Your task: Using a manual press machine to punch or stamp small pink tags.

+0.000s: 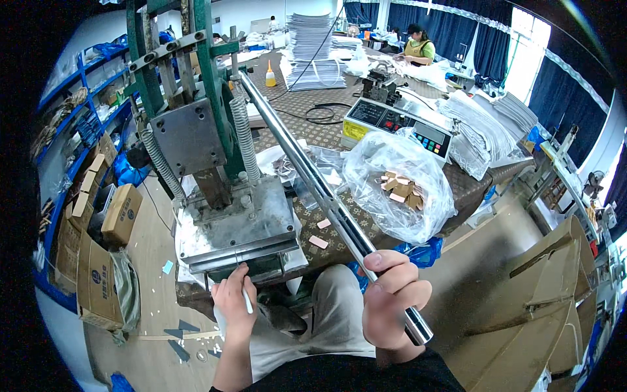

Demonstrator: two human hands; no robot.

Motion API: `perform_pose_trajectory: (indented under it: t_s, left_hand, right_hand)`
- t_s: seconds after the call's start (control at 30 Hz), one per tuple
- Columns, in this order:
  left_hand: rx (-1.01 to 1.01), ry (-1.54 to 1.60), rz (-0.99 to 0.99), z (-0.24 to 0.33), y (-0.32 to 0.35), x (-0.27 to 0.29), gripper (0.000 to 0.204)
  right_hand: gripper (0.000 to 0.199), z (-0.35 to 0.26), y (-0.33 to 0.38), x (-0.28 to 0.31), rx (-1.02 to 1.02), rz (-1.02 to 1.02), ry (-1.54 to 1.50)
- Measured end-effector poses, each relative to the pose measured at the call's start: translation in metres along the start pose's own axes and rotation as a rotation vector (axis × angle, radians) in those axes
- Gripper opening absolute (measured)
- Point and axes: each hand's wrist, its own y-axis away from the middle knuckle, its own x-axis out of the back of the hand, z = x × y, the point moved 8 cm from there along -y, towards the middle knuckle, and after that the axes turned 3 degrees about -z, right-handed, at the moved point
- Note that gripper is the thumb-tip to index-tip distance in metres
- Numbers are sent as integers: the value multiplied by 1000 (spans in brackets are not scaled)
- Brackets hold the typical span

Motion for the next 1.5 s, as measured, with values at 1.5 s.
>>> perform_pose_trajectory:
  t_s: [1.5]
  left_hand:
    - [11, -39, 73, 1, 3, -3, 17]
  right_hand:
    - [35, 6, -9, -9, 152, -61, -37]
